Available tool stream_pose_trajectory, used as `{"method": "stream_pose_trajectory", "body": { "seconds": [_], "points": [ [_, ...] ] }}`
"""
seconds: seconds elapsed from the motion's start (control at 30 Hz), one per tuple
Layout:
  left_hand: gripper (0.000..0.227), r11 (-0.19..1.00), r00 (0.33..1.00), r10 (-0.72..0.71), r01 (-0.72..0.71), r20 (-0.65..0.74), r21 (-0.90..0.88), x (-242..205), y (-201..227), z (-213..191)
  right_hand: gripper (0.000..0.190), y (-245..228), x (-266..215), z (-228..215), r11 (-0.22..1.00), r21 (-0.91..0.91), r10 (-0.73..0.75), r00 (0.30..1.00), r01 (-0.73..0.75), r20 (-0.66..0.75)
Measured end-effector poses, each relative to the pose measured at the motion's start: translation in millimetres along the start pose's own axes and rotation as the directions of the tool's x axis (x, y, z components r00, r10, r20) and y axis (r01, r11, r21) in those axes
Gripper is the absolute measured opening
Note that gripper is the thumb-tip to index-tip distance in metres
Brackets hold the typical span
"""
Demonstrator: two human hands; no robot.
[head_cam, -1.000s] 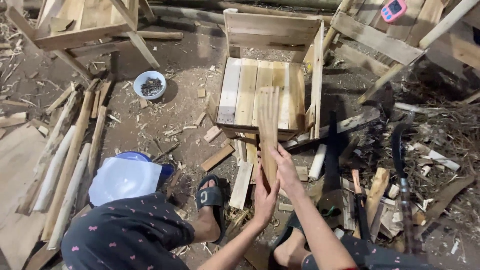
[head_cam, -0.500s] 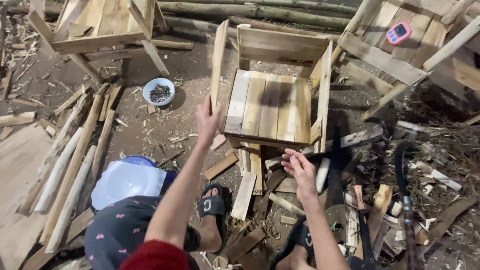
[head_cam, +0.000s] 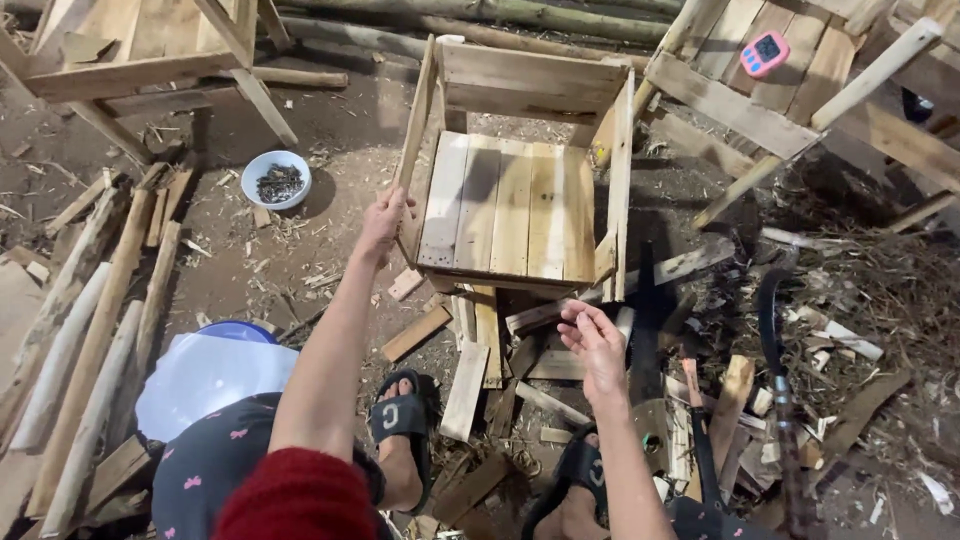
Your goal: The person sits on the ground among scattered wood pieces and assembles a small wooden stool frame. They pick up wooden slats, position them on the frame, hammer nails into the joints, sand a wooden piece with sandpaper, and take nails from a bowl to drive into the wood by hand and with a hammer.
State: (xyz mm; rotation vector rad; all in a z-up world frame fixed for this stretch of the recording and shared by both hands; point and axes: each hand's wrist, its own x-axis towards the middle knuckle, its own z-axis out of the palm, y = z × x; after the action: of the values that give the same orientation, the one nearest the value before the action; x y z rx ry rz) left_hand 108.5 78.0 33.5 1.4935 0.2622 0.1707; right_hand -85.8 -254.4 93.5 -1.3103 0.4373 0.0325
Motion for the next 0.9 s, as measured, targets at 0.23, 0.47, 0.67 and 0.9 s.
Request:
{"method": "stream_pose_trajectory", "body": {
  "seconds": [0.23, 0.47, 0.67, 0.9],
  "points": [
    [0.054, 0.998, 0.998, -0.058, 0.059, -0.015, 0.031, -3, 17, 9, 0.023, -10, -5, -3, 1.000, 0.011, 0.012, 1.000, -0.012, -0.025],
    [0.056, 0.996, 0.995, -0.088, 0.087, -0.047, -0.032, -6, 12, 12, 0.019, -23, 4, -43, 0.987, 0.133, -0.064, 0.974, 0.094, -0.217],
    [0.033, 1.000, 1.000, 0.019, -0.019, -0.023, 0.002, -11, 13, 15, 0.019, 42, 59, -170, 0.897, 0.390, 0.057, 0.823, 0.205, -0.565],
    [0.021, 0.990, 0.996, 0.066, -0.058, -0.057, 0.127, -17, 22, 19, 0.035, 329, 143, -350, 0.845, 0.497, 0.299, 0.597, 0.197, -0.744]
  ]
}}
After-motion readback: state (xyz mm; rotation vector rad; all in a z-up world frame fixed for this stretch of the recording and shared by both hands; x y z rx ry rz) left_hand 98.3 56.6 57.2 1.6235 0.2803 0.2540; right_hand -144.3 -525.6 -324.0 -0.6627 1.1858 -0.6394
